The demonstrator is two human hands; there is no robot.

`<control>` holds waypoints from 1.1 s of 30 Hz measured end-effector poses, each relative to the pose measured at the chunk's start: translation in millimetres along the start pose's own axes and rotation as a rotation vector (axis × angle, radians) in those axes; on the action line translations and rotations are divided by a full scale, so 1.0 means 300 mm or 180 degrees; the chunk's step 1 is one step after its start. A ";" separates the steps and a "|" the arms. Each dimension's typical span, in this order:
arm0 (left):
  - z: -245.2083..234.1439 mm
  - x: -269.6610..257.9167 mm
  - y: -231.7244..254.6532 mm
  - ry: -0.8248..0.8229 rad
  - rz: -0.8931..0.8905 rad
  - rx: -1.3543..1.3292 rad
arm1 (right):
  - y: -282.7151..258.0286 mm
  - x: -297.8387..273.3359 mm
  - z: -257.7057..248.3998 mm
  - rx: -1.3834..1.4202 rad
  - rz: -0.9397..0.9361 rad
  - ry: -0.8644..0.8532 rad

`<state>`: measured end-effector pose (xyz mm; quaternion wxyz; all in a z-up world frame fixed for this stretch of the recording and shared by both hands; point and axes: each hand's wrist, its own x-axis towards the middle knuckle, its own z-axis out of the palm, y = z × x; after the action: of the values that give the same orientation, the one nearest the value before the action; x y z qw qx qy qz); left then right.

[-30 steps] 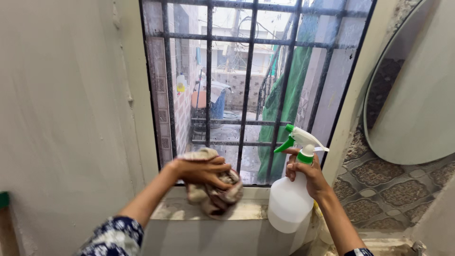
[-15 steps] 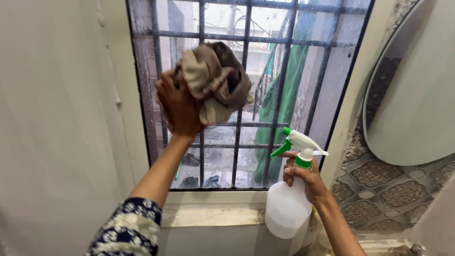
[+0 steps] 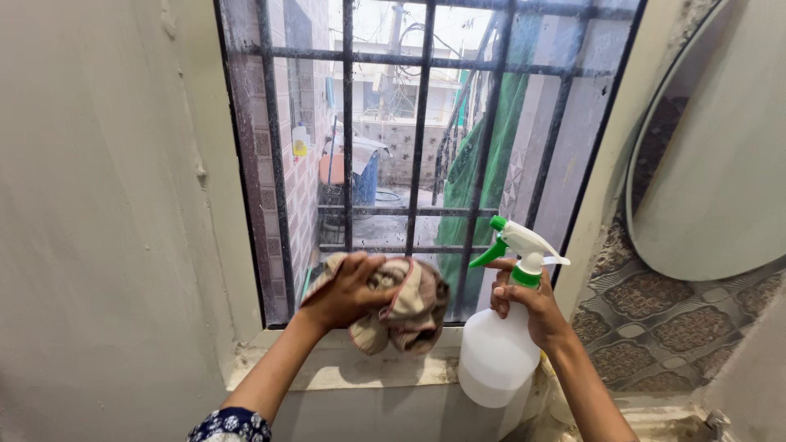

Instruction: The person cleans a window with metal security bars using a cloth and a spray bottle. They repeatedly wipe the glass surface and the bars while holding the spray bottle in the other hand.

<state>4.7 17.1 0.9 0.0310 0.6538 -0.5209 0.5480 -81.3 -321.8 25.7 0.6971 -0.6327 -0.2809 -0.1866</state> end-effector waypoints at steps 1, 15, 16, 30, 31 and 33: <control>-0.010 -0.019 0.012 -0.0132 0.0058 0.0015 | 0.001 0.000 -0.003 0.0061 0.0006 -0.0017; -0.341 -0.017 -0.233 -0.1162 0.0849 0.0152 | -0.014 0.003 0.006 -0.0005 0.0066 -0.0012; -0.377 0.020 -0.275 -0.1010 0.0575 -0.0040 | -0.014 0.000 0.006 -0.0024 0.0081 -0.0016; -0.082 0.231 -0.190 0.0989 -0.1732 0.0091 | 0.007 0.013 -0.001 0.0070 0.0026 -0.0033; -0.053 0.186 -0.179 0.0715 -0.0631 0.0323 | 0.004 0.016 -0.005 0.0040 0.0015 -0.0064; 0.001 0.118 -0.148 0.0447 -0.0074 0.0061 | 0.011 0.014 0.004 0.0067 0.0022 -0.0089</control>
<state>31.5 14.3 50.8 0.0676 0.6200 -0.5045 0.5971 -76.4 -319.7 25.8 0.7004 -0.6289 -0.2903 -0.1724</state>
